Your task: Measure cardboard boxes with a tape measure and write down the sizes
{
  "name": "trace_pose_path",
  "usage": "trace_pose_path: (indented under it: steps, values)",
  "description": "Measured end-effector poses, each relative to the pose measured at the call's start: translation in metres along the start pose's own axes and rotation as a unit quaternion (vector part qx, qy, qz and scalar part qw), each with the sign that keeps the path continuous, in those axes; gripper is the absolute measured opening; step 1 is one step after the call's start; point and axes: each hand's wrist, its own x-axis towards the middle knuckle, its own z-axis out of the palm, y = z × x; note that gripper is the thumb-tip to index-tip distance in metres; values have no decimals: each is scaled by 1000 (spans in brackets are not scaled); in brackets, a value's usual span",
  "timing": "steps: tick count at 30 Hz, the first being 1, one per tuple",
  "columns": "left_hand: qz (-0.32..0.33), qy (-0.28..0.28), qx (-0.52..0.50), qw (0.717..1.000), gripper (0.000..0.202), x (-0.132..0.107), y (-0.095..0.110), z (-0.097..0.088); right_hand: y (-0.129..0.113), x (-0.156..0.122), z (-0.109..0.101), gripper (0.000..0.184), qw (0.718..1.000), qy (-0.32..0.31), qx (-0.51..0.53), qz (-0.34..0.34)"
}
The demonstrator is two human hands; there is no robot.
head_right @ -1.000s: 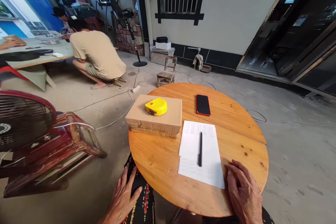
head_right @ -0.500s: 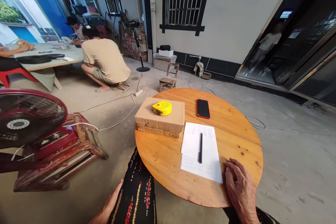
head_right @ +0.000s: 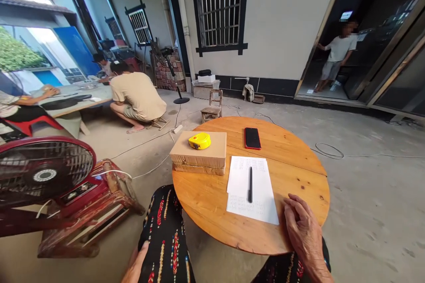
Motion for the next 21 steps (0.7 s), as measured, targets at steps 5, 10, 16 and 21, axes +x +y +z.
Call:
trace_pose_path:
  steps: [5,10,16,21]
  values:
    - [28,94,-69,993,70,-1,30,-9,-42,27,-11,37,998,-16,55,2]
    - [231,199,-56,951,63,20,102,-32,-152,75,-1,28,985,-84,116,-101]
    - [242,153,-239,928,59,74,185,-58,-242,139,58,46,945,-187,91,-255]
    - [160,48,-368,915,65,124,220,-66,-280,158,93,79,920,-309,33,-239]
